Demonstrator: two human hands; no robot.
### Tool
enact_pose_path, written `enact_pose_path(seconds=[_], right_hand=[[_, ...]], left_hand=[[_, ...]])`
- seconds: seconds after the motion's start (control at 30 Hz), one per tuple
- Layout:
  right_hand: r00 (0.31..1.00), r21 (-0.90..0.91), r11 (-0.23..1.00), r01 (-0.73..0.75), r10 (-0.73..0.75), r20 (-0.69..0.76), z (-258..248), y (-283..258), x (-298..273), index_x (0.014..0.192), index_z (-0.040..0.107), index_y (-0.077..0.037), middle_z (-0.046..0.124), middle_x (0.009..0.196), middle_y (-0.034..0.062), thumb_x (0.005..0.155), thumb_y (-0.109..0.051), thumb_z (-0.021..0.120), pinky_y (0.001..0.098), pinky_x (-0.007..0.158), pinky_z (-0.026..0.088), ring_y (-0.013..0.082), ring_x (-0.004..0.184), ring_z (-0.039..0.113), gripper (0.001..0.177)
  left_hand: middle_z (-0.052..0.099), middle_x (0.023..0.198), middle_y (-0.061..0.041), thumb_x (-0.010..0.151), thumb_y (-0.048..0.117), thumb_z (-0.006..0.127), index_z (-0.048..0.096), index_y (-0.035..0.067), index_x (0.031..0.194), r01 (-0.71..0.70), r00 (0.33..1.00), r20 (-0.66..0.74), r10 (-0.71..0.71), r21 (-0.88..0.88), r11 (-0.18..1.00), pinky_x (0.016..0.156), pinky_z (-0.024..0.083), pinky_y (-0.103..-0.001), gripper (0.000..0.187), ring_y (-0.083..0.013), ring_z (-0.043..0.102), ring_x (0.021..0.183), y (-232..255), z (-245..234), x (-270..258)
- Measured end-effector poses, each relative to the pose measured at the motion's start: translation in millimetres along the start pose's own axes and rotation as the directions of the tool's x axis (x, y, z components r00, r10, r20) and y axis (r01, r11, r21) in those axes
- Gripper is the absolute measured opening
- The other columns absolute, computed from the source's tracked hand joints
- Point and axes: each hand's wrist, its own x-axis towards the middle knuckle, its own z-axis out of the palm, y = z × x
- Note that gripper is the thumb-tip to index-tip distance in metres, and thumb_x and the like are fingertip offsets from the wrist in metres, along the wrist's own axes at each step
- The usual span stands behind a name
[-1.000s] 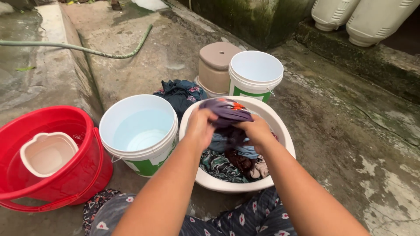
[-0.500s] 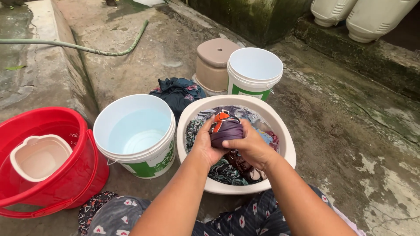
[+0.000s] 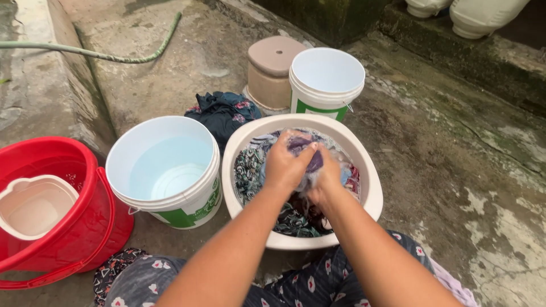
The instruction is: The person washes clothes by hand in a basin of soapy water, scrubbing and wringing out individual garments. They then transfer the items into a bucket of clean water to rinse them before moving them into a second bucket.
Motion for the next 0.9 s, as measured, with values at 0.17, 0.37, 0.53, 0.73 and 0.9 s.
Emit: enact_pose_path(seconds=[0.17, 0.37, 0.53, 0.73, 0.9], right_hand=[[0.844, 0.045, 0.877, -0.478, 0.445, 0.298, -20.7, 11.5, 17.8, 0.1, 0.064, -0.011, 0.071, 0.091, 0.0089, 0.1, -0.048, 0.052, 0.0424, 0.073, 0.062, 0.024, 0.085, 0.07, 0.039], [0.827, -0.013, 0.885, -0.466, 0.44, 0.35, -9.5, -6.7, -2.0, 0.111, 0.061, -0.006, 0.072, 0.103, 0.0144, 0.097, -0.047, 0.05, 0.0465, 0.08, 0.062, 0.0271, 0.096, 0.071, 0.045], [0.763, 0.012, 0.899, -0.439, 0.365, 0.533, -9.1, -39.9, 0.2, 0.129, 0.055, -0.005, 0.071, 0.105, 0.0132, 0.101, -0.04, 0.055, 0.0415, 0.084, 0.062, 0.0237, 0.096, 0.071, 0.045], [0.496, -0.448, 0.867, -0.219, 0.495, 0.714, 27.7, -91.7, -2.3, 0.158, 0.049, -0.009, 0.066, 0.098, 0.0058, 0.098, -0.013, 0.061, 0.027, 0.077, 0.056, 0.0129, 0.085, 0.065, 0.061], [0.642, -0.887, 0.345, 0.308, 0.613, 0.461, 64.0, -92.4, -16.0, 0.132, 0.067, -0.012, 0.065, 0.087, 0.0015, 0.091, -0.018, 0.065, 0.0268, 0.069, 0.051, 0.0094, 0.077, 0.06, 0.042]], left_hand=[[0.077, 0.087, -0.005, 0.081, 0.02, 0.081, 0.07, 0.011, 0.095, -0.114, 0.976, 0.213, 0.047, 0.317, 0.942, 0.077, 0.057, -0.03, 0.02, -0.0126, 0.072, 0.08, 6.3, -6.9, 10.1], [0.076, 0.09, -0.006, 0.078, 0.022, 0.084, 0.067, 0.011, 0.096, -0.244, 0.964, 0.171, 0.205, 0.25, 0.937, 0.081, 0.059, -0.033, 0.027, -0.018, 0.072, 0.084, -7.7, -6.4, 5.4], [0.072, 0.107, -0.007, 0.079, 0.023, 0.082, 0.071, 0.015, 0.107, -0.665, 0.746, 0.311, 0.588, 0.384, 0.64, 0.096, 0.054, -0.041, 0.031, -0.0274, 0.069, 0.103, 20.5, -12.6, -18.0], [0.065, 0.111, 0.0, 0.086, 0.016, 0.071, 0.071, 0.02, 0.1, -0.987, 0.135, 0.651, 0.747, 0.156, 0.042, 0.111, 0.046, -0.045, 0.015, -0.0246, 0.061, 0.12, 29.3, -20.6, -16.6], [0.064, 0.106, 0.003, 0.085, 0.022, 0.063, 0.069, 0.023, 0.089, -0.965, -0.093, 0.788, 0.609, 0.079, -0.25, 0.105, 0.048, -0.041, 0.007, -0.0237, 0.061, 0.113, 18.5, -22.7, -17.8]])
